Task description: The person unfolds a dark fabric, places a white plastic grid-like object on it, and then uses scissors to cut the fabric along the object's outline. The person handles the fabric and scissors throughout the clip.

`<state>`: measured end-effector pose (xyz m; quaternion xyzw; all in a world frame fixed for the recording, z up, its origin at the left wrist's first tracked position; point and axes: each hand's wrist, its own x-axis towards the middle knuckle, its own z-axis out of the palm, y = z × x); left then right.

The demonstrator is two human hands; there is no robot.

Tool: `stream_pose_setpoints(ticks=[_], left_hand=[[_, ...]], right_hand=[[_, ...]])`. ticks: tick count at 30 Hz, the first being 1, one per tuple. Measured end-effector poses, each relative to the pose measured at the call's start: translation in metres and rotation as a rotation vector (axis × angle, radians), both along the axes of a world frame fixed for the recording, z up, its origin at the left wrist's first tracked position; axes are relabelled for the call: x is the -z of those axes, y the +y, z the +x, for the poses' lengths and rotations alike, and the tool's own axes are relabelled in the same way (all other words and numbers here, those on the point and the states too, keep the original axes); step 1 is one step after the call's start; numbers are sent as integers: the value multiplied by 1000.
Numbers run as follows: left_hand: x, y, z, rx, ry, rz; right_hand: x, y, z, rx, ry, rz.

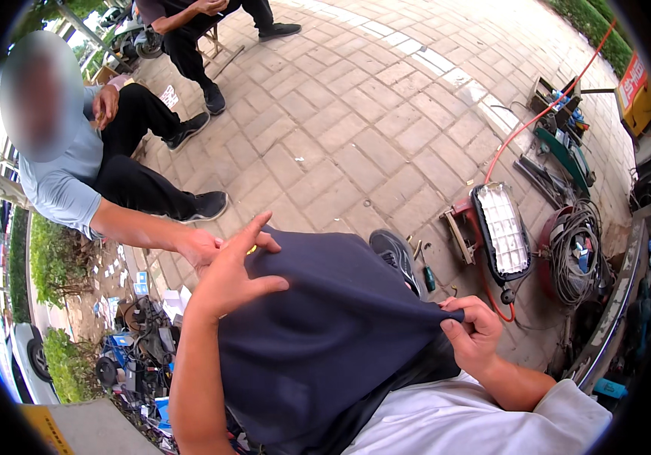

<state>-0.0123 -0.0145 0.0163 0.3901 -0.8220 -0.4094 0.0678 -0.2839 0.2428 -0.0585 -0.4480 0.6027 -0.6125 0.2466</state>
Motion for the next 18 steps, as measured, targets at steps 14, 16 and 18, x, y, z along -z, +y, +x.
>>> stream_pose_setpoints(ticks=[14, 16, 18], left_hand=[[4, 8, 4, -51, -37, -196], [8, 10, 6, -104, -26, -266], [4, 15, 13, -180, -24, -315]], right_hand=[[-3, 8, 0, -33, -37, -3], [-3, 9, 0, -10, -19, -15], [-3, 10, 1, -12, -40, -30]])
